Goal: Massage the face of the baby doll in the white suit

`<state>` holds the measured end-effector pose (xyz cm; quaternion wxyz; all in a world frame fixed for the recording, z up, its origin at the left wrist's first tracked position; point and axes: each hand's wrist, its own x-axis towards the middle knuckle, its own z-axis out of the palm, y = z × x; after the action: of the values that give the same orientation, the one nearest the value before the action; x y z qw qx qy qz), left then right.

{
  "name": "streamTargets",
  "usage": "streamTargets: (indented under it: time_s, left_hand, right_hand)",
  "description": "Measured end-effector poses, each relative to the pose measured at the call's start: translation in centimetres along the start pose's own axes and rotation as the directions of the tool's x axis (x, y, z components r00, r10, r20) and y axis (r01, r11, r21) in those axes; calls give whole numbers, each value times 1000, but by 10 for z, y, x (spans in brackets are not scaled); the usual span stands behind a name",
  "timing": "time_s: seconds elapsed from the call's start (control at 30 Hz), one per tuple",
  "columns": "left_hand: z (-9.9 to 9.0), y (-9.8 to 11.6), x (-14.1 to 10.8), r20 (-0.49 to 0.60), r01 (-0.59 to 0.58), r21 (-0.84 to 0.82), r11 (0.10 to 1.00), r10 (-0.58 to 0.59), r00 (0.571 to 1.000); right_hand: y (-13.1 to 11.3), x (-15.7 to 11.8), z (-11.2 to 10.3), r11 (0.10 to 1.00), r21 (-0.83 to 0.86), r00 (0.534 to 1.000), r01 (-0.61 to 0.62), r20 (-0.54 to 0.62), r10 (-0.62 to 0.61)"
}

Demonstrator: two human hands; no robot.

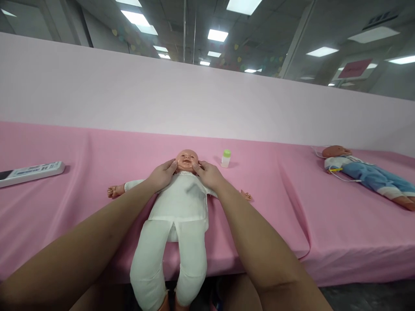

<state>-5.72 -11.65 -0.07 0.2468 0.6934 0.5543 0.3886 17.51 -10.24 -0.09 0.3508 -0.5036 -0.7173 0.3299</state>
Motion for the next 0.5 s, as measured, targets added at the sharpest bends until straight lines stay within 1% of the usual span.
streamTargets:
  time_s: [0.23, 0.37, 0.5]
  left_hand:
    - [0, -3, 1, 14, -4, -46, 999, 5, 1000]
    - [-1, -2, -1, 33, 2, -17, 1000, -1, 999]
    - [-2, 1, -4, 48, 6, 47, 999, -8, 999]
  right_hand:
    - [-8, -4, -2, 999, -36, 1000, -13, -20, 13]
    - [-13, -7, -3, 999, -47, 1000, -10, -16, 9]
    - [-16, -8, -1, 997, -65, 998, -36, -44, 33]
